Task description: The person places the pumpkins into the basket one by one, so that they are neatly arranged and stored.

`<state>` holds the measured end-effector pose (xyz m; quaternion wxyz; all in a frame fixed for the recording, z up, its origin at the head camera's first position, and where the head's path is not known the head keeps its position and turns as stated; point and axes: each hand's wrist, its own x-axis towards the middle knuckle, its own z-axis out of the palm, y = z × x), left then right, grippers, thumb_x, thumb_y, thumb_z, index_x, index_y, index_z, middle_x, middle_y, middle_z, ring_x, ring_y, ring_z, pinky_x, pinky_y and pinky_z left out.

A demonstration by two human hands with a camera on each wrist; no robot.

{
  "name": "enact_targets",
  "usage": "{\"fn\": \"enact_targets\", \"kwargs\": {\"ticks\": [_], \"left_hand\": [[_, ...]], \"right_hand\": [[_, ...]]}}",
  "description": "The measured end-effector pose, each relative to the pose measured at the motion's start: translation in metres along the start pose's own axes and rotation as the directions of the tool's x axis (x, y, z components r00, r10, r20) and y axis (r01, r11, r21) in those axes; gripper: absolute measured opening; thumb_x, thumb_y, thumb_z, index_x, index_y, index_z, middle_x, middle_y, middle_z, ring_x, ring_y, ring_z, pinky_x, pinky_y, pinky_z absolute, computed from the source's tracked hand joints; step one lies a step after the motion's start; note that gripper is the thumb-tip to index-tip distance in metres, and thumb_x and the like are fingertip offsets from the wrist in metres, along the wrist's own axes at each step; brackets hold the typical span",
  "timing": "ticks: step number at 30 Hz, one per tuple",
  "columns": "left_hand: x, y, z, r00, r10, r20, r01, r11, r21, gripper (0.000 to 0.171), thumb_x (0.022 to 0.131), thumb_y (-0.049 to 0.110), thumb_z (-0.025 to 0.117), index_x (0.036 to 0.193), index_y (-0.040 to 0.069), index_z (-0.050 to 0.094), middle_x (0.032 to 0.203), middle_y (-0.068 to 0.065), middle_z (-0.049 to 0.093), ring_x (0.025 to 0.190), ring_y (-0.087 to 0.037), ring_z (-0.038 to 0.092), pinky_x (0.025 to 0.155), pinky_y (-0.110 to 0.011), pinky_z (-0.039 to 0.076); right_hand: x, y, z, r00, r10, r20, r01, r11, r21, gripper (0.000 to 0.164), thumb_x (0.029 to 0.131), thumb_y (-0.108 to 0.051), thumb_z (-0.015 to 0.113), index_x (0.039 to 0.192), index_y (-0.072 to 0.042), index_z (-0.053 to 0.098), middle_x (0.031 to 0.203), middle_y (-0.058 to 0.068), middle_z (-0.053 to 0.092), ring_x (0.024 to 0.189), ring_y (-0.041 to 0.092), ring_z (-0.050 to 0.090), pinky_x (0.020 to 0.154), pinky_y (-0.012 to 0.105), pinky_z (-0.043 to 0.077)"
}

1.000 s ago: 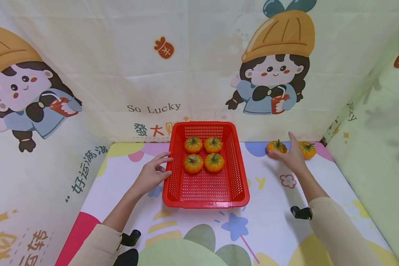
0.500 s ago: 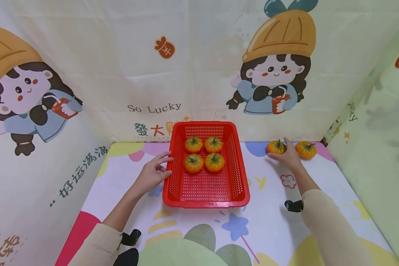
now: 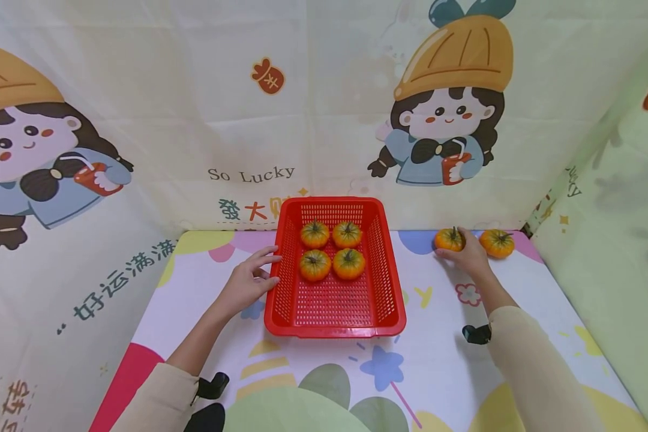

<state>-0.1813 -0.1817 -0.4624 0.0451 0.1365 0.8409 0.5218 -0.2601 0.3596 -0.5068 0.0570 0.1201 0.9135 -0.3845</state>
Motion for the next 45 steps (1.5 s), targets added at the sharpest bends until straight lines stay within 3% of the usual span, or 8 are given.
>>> {"fn": "enact_targets", "kwargs": {"ticks": [14,24,33,45], "left_hand": [[0.0,0.003,-0.001,1.0,-0.013,0.011,0.013,1.0,-0.003,0.049,0.092,0.005,0.074,0.14,0.0,0.062,0.162,-0.009,0.043,0.087,-0.026,0.065,0.071,-0.022,0.059],[0.002,0.001,-0.001,1.0,-0.007,0.006,0.006,1.0,0.01,0.048,0.092,0.003,0.073,0.139,0.0,0.062,0.161,-0.01,0.044,0.085,-0.025,0.066,0.071,-0.021,0.059],[0.001,0.0,-0.003,1.0,-0.005,0.004,0.005,1.0,0.021,0.048,0.092,0.003,0.073,0.139,0.0,0.062,0.161,-0.011,0.043,0.085,-0.024,0.065,0.07,-0.021,0.059],[0.003,0.001,-0.005,1.0,-0.013,0.012,0.012,1.0,0.022,0.05,0.093,0.005,0.074,0.14,0.003,0.062,0.162,-0.01,0.042,0.086,-0.025,0.065,0.072,-0.021,0.059]], "right_hand": [[-0.007,0.002,-0.004,0.999,-0.055,-0.003,0.055,0.998,0.007,0.104,0.092,-0.046,0.076,0.166,-0.009,0.013,0.165,0.031,0.021,0.149,0.053,0.023,0.118,0.071,0.026],[-0.021,-0.013,-0.011,0.983,-0.185,-0.006,0.186,0.983,0.012,0.093,0.094,-0.035,0.077,0.164,-0.008,0.022,0.163,0.03,0.027,0.147,0.053,0.028,0.117,0.071,0.028],[-0.035,-0.04,-0.014,0.971,-0.239,0.033,0.238,0.971,0.016,0.098,0.09,-0.038,0.08,0.164,-0.012,0.022,0.166,0.026,0.027,0.147,0.05,0.031,0.115,0.066,0.036],[-0.059,-0.082,-0.01,0.914,-0.401,0.058,0.399,0.916,0.038,0.09,0.089,-0.027,0.083,0.161,-0.01,0.031,0.162,0.022,0.035,0.146,0.045,0.037,0.111,0.063,0.042]]}}
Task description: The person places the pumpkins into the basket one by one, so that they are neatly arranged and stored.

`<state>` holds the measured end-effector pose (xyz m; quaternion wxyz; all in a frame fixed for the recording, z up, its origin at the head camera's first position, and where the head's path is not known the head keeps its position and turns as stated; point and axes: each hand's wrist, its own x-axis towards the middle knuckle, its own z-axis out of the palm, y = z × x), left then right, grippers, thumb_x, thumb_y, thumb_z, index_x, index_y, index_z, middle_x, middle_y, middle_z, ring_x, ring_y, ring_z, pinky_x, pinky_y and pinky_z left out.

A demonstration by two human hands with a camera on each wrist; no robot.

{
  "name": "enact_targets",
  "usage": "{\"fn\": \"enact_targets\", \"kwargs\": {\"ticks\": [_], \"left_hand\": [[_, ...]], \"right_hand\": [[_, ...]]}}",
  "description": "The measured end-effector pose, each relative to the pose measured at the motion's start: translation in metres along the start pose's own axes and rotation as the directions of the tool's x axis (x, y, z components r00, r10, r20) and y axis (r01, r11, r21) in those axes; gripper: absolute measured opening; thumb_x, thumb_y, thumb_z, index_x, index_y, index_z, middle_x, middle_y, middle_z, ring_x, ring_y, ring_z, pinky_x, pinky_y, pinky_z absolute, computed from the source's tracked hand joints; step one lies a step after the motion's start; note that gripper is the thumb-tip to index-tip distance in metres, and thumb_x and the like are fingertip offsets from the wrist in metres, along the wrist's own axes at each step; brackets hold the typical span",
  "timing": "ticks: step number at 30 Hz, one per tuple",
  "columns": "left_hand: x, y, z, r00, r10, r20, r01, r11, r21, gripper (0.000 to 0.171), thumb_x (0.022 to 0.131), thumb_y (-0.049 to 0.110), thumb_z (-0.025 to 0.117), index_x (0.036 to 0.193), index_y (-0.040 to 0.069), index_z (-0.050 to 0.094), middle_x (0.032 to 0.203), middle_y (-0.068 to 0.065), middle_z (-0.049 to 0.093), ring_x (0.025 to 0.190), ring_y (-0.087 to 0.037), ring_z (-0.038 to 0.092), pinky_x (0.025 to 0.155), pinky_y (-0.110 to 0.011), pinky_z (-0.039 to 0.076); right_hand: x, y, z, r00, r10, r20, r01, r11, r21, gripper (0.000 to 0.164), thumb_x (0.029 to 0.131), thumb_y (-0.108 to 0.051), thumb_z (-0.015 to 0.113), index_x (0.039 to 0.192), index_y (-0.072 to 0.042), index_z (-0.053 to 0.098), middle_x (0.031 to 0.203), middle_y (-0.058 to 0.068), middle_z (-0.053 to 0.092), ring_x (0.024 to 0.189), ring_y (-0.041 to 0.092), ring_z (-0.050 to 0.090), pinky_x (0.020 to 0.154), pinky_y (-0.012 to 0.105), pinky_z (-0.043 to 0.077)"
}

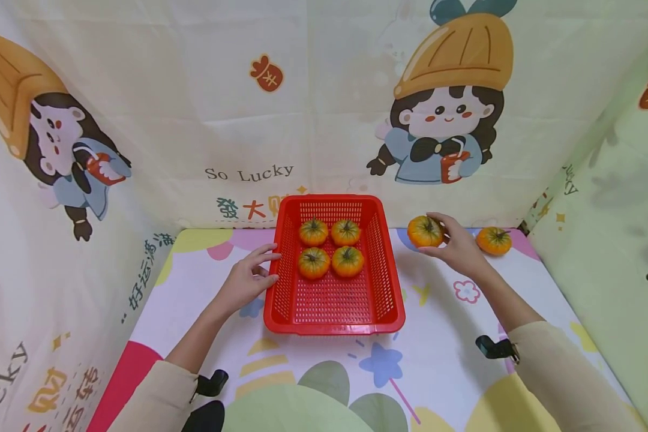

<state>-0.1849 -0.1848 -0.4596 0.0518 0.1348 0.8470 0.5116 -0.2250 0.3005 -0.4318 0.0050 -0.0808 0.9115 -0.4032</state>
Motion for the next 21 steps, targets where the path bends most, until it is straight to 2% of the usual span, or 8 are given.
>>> {"fn": "enact_targets", "kwargs": {"ticks": [10,21], "left_hand": [[0.001,0.0,0.0,1.0,-0.007,0.001,0.007,1.0,0.0,0.051,0.092,0.005,0.075,0.141,0.002,0.061,0.162,-0.01,0.042,0.087,-0.025,0.065,0.073,-0.021,0.059],[0.0,-0.002,0.001,1.0,0.003,-0.003,-0.003,1.0,0.009,0.051,0.092,0.005,0.075,0.141,0.002,0.061,0.162,-0.01,0.043,0.087,-0.025,0.066,0.074,-0.023,0.06]], "right_hand": [[-0.001,-0.033,0.016,0.992,-0.113,0.049,0.113,0.994,0.009,0.086,0.085,-0.015,0.085,0.157,-0.009,0.038,0.157,0.018,0.042,0.141,0.04,0.045,0.109,0.06,0.046],[-0.003,-0.068,0.041,0.971,-0.173,0.162,0.173,0.985,0.015,0.085,0.08,-0.015,0.089,0.153,-0.014,0.043,0.155,0.012,0.046,0.14,0.035,0.048,0.106,0.056,0.05]]}}
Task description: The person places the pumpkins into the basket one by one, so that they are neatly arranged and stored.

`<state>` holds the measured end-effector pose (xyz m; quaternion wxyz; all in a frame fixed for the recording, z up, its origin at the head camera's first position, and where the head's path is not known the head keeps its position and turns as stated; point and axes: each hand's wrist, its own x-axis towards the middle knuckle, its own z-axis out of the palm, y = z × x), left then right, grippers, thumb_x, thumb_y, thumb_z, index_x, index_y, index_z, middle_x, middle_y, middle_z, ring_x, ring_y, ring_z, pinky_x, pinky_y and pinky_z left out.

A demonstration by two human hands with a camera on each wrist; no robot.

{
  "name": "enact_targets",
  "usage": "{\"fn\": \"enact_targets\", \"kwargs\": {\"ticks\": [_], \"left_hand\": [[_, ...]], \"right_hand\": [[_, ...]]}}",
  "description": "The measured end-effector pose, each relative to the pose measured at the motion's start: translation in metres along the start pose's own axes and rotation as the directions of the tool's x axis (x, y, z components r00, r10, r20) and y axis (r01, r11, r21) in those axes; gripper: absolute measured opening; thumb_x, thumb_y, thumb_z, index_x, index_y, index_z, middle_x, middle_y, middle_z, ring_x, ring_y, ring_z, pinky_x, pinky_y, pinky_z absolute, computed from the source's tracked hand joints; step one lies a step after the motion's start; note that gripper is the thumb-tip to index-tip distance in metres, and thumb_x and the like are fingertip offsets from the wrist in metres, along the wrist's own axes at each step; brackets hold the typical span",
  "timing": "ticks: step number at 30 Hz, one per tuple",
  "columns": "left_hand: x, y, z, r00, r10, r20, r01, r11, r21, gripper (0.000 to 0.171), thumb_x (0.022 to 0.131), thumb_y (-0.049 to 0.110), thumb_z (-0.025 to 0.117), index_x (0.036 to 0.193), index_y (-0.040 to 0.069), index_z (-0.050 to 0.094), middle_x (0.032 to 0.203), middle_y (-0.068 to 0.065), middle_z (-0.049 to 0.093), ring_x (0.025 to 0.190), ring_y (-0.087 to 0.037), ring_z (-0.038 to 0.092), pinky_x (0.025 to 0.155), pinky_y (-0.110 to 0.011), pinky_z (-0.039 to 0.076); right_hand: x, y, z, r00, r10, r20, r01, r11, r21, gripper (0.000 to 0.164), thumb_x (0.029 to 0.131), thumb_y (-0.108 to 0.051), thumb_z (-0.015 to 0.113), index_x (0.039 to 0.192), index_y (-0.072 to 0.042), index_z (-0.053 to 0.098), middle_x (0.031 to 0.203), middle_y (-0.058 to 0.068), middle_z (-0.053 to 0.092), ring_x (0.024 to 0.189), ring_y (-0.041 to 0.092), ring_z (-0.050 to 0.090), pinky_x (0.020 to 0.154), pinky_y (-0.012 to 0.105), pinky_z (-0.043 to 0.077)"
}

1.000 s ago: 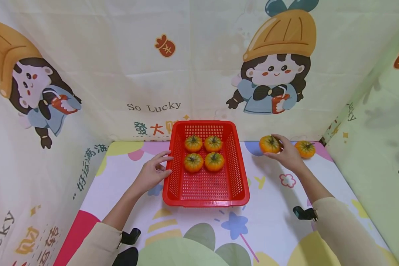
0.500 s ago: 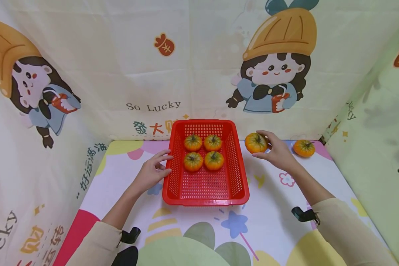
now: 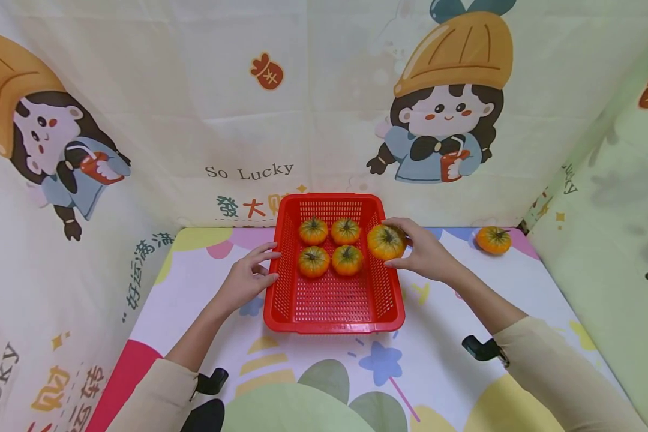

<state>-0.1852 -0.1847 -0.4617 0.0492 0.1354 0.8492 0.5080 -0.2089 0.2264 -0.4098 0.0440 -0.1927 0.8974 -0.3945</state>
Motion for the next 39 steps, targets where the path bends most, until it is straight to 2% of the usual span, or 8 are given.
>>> {"fn": "enact_targets", "kwargs": {"ticks": [5,12,19,28,31,34,39], "left_hand": [[0.0,-0.001,0.0,1.0,-0.012,-0.002,0.012,1.0,0.008,0.051,0.092,0.005,0.075,0.141,0.003,0.061,0.162,-0.008,0.043,0.088,-0.025,0.065,0.074,-0.024,0.061],[-0.002,0.003,0.001,1.0,-0.01,-0.002,0.01,1.0,-0.001,0.052,0.092,0.007,0.075,0.142,0.002,0.061,0.162,-0.01,0.042,0.089,-0.025,0.065,0.074,-0.024,0.061],[-0.001,0.001,0.0,1.0,-0.016,-0.003,0.016,1.0,0.007,0.051,0.092,0.007,0.075,0.142,0.005,0.062,0.162,-0.008,0.042,0.089,-0.025,0.065,0.074,-0.024,0.061],[-0.001,0.0,0.0,1.0,-0.027,-0.004,0.027,1.0,0.009,0.051,0.093,0.007,0.074,0.142,0.005,0.061,0.162,-0.007,0.042,0.089,-0.024,0.064,0.072,-0.024,0.061],[-0.001,0.0,0.0,1.0,-0.023,-0.003,0.023,1.0,0.014,0.051,0.093,0.007,0.074,0.142,0.005,0.061,0.162,-0.007,0.042,0.089,-0.024,0.065,0.072,-0.024,0.061],[-0.001,0.001,0.0,1.0,-0.015,-0.004,0.015,1.0,0.015,0.05,0.093,0.006,0.074,0.141,0.004,0.061,0.162,-0.008,0.042,0.089,-0.024,0.065,0.072,-0.024,0.061],[0.0,0.0,0.001,1.0,-0.011,-0.003,0.011,1.0,0.011,0.051,0.093,0.007,0.075,0.142,0.004,0.061,0.162,-0.009,0.043,0.089,-0.024,0.065,0.074,-0.025,0.061]], "right_hand": [[0.005,-0.011,0.012,0.997,-0.057,0.05,0.058,0.998,-0.016,0.082,0.079,-0.017,0.09,0.149,-0.015,0.048,0.151,0.009,0.051,0.136,0.032,0.052,0.103,0.054,0.054],[0.011,-0.022,0.03,0.985,-0.129,0.116,0.133,0.991,-0.031,0.084,0.076,-0.019,0.092,0.149,-0.019,0.05,0.151,0.008,0.053,0.14,0.034,0.049,0.097,0.053,0.058],[0.017,-0.034,0.05,0.971,-0.117,0.208,0.117,0.993,0.016,0.081,0.077,-0.02,0.091,0.148,-0.02,0.052,0.148,0.001,0.053,0.141,0.026,0.047,0.096,0.046,0.059],[0.021,-0.042,0.075,0.944,-0.156,0.29,0.17,0.985,-0.026,0.077,0.078,-0.022,0.091,0.146,-0.025,0.054,0.146,-0.003,0.056,0.137,0.022,0.051,0.097,0.039,0.059],[0.023,-0.046,0.081,0.934,-0.17,0.313,0.191,0.981,-0.035,0.077,0.078,-0.022,0.091,0.146,-0.023,0.054,0.147,-0.002,0.056,0.138,0.022,0.05,0.099,0.04,0.058],[0.025,-0.049,0.087,0.925,-0.153,0.347,0.176,0.984,-0.036,0.077,0.079,-0.02,0.09,0.147,-0.024,0.054,0.148,-0.003,0.055,0.141,0.021,0.048,0.101,0.041,0.057],[0.028,-0.052,0.096,0.895,-0.144,0.421,0.177,0.983,-0.04,0.078,0.081,-0.016,0.088,0.15,-0.022,0.052,0.151,-0.004,0.052,0.143,0.021,0.046,0.105,0.043,0.055]]}}
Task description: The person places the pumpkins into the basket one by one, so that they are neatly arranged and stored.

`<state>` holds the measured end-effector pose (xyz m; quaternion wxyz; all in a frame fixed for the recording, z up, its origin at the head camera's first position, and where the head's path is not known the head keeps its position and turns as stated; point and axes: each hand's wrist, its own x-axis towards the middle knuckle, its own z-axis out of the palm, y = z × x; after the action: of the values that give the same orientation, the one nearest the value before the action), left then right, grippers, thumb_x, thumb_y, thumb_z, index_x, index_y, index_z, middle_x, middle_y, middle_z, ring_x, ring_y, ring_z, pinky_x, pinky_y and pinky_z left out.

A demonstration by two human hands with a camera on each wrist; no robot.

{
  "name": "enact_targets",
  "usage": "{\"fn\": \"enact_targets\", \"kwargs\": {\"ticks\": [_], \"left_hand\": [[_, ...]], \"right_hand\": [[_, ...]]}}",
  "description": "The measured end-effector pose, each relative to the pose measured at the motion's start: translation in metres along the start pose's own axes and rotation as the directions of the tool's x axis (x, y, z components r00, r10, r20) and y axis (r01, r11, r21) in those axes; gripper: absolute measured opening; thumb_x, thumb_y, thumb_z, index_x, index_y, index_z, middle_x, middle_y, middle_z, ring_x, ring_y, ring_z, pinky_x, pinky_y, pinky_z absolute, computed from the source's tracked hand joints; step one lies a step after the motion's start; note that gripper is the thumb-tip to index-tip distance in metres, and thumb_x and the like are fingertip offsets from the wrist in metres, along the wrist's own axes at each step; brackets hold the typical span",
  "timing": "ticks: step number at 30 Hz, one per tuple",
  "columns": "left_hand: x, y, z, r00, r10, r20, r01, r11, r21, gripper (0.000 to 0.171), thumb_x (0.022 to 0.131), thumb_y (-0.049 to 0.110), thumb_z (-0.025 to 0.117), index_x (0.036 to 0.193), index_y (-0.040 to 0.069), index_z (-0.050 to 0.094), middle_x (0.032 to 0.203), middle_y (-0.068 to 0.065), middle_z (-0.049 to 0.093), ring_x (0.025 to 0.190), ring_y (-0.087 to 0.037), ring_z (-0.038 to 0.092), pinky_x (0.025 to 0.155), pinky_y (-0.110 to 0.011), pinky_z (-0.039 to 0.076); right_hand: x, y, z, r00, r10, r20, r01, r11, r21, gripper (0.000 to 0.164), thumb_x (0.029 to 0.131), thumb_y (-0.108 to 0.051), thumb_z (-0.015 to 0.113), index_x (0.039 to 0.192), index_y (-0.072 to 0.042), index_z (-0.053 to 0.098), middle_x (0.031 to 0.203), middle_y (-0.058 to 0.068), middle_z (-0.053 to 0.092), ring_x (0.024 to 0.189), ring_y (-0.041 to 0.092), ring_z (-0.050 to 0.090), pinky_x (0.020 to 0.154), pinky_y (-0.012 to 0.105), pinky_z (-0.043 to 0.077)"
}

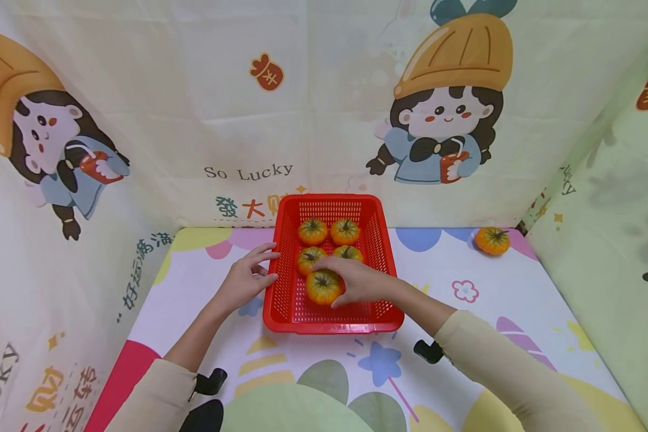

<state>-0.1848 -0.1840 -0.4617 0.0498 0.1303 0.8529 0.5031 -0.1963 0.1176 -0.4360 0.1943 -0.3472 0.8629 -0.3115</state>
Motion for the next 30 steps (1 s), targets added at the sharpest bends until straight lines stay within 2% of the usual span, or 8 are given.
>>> {"fn": "enact_targets", "kwargs": {"ticks": [6,12,22,30], "left_hand": [[0.0,0.002,-0.001,1.0,0.002,0.0,-0.002,1.0,-0.008,0.052,0.092,0.006,0.075,0.142,0.001,0.06,0.163,-0.012,0.041,0.089,-0.025,0.065,0.073,-0.025,0.061],[0.0,0.004,-0.001,1.0,0.001,0.001,-0.001,1.0,-0.005,0.051,0.092,0.006,0.074,0.142,0.001,0.06,0.162,-0.011,0.042,0.088,-0.024,0.065,0.073,-0.024,0.061],[-0.001,0.003,0.0,1.0,0.002,0.001,-0.002,1.0,-0.005,0.051,0.092,0.007,0.075,0.141,0.003,0.062,0.162,-0.009,0.043,0.089,-0.025,0.066,0.075,-0.029,0.063],[-0.001,0.0,0.001,1.0,0.014,-0.002,-0.014,1.0,0.016,0.048,0.093,0.006,0.074,0.14,0.003,0.063,0.161,-0.009,0.044,0.086,-0.023,0.066,0.072,-0.022,0.06]], "right_hand": [[0.007,-0.002,0.007,0.998,-0.002,0.059,0.005,0.999,-0.052,0.075,0.081,-0.017,0.088,0.147,-0.023,0.053,0.147,-0.005,0.056,0.139,0.018,0.049,0.104,0.039,0.055],[0.012,-0.005,0.015,0.995,0.019,0.094,-0.011,0.996,-0.085,0.074,0.08,-0.02,0.089,0.145,-0.022,0.055,0.145,-0.004,0.059,0.137,0.018,0.052,0.107,0.04,0.054],[0.022,0.0,0.028,0.992,0.053,0.117,-0.042,0.995,-0.091,0.073,0.079,-0.021,0.089,0.145,-0.023,0.056,0.142,-0.005,0.06,0.135,0.018,0.052,0.111,0.04,0.05],[0.03,0.005,0.039,0.992,0.037,0.123,-0.023,0.993,-0.112,0.072,0.079,-0.025,0.089,0.143,-0.022,0.056,0.14,-0.005,0.062,0.132,0.017,0.055,0.111,0.039,0.05]]}}
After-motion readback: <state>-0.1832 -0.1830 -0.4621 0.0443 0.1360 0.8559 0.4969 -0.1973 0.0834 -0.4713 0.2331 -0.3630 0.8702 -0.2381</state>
